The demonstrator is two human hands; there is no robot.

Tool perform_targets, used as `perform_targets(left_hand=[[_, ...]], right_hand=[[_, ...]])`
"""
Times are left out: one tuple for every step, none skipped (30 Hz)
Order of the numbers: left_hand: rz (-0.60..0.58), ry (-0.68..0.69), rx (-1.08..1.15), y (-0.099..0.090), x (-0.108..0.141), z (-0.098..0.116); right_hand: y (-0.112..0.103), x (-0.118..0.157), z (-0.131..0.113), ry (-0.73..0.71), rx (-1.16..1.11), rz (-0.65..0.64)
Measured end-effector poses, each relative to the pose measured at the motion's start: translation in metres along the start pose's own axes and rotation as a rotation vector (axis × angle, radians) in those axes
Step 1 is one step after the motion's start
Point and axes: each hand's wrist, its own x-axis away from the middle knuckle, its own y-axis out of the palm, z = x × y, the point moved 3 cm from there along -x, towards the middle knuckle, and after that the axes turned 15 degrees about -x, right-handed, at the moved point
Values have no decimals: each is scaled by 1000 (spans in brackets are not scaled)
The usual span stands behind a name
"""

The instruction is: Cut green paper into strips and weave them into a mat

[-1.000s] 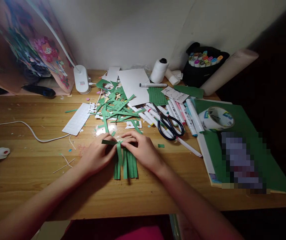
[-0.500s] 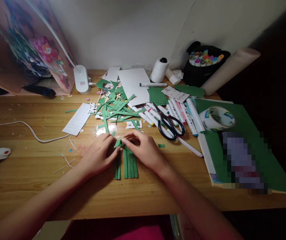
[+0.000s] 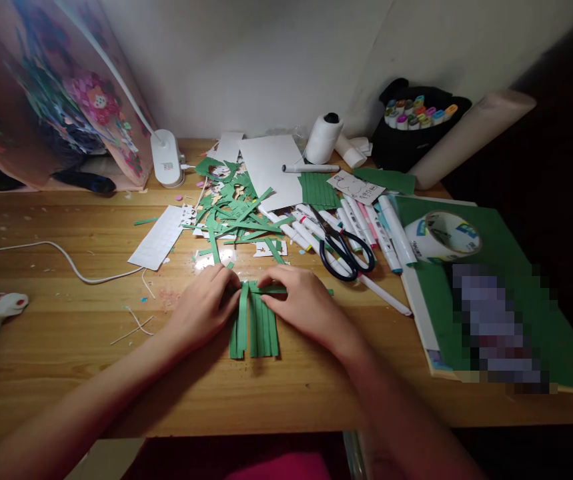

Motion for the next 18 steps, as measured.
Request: perform_targets(left_hand=[[11, 3, 0, 0, 0, 0], [20, 10, 6, 0, 0, 0], [26, 20, 16, 0, 1, 0], [30, 32, 31, -1, 1, -1], [32, 47, 50, -1, 1, -1], [33, 62, 72, -2, 1, -1], [34, 74, 90, -3, 2, -2], [35, 85, 104, -3, 2, -3], [36, 94, 112, -4, 2, -3], [37, 102, 115, -5, 2, -3], [36, 107, 115, -6, 2, -2], [34, 110, 111, -7, 3, -1], [32, 113, 103, -8, 3, 0], [29, 114, 90, -8, 3, 1], [31, 110, 72, -8, 4, 3], [36, 107, 49, -7, 4, 4], [44, 104, 24, -7, 4, 5], [57, 102, 1, -6, 5, 6]], right_hand=[[2, -1, -1, -28, 37, 3], [3, -1, -1, -51, 74, 6], [5, -2, -1, -69, 104, 11], [6, -2, -1, -82, 125, 15], [7, -3, -1, -91, 138, 18], [8, -3, -1, -97, 143, 18], [8, -3, 0, -101, 146, 20], [9, -3, 0, -105, 148, 20], [9, -3, 0, -110, 150, 22], [9, -3, 0, -117, 153, 24], [9, -3, 0, -124, 156, 27], [8, -3, 0, -132, 157, 29], [8, -3, 0, -140, 158, 32], [8, -4, 0, -146, 157, 35], [8, -3, 1, -152, 156, 40], [8, -3, 1, -159, 154, 43], [8, -3, 1, -166, 151, 48], [8, -3, 1, -172, 145, 51]])
